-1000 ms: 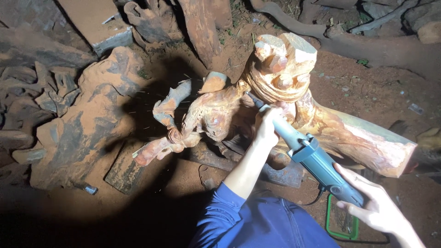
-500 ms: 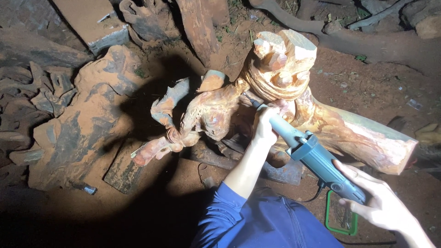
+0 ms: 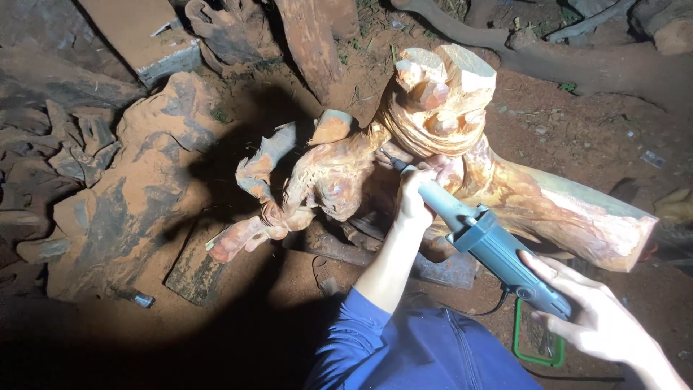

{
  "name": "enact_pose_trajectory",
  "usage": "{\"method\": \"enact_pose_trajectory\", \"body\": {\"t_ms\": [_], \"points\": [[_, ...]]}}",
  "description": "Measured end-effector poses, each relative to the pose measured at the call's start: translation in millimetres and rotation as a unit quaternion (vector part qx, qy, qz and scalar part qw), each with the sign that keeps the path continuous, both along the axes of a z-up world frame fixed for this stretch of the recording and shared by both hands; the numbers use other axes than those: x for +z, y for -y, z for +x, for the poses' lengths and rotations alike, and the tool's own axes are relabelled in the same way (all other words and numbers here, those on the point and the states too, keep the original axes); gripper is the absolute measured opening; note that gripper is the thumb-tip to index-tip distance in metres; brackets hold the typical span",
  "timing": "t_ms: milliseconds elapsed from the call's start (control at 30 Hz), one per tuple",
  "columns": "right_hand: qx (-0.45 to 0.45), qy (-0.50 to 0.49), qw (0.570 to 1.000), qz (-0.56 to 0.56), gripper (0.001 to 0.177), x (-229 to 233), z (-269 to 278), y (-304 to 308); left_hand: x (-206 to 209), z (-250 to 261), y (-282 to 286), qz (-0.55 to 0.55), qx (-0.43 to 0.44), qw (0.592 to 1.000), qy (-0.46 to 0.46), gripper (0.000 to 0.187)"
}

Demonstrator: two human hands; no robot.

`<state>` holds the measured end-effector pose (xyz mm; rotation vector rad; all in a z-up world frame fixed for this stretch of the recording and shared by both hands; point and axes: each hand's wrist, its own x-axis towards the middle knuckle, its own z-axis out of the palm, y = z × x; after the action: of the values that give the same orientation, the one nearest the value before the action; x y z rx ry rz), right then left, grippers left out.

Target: Using a power carving tool to refine details and texture on a large wooden sculpture.

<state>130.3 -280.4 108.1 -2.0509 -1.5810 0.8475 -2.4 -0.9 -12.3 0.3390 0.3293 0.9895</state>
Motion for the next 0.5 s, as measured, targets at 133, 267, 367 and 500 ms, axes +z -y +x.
{"method": "enact_pose_trajectory", "body": {"t_ms": [133,267,367,500], "points": [[0.023,0.013,1.000,0.000,0.104,2.1,1.5,-2.9,-6.0,1.5,-1.6,-0.019,-0.021,0.999,0.041,0.008],[0.027,0.007,0.999,0.029,0.103,1.7,0.6,-1.5,1.3,0.3,-1.3,-0.002,-0.003,1.000,0.015,0.014],[0.003,-0.016,1.000,0.026,0.102,-2.0,-0.8,2.0,10.1,1.4,-0.9,-0.003,0.003,0.999,-0.042,0.008],[-0.007,-0.039,0.998,0.051,0.103,-12.5,-0.7,7.6,19.4,3.2,-0.5,-0.029,0.004,0.993,-0.111,0.008]]}}
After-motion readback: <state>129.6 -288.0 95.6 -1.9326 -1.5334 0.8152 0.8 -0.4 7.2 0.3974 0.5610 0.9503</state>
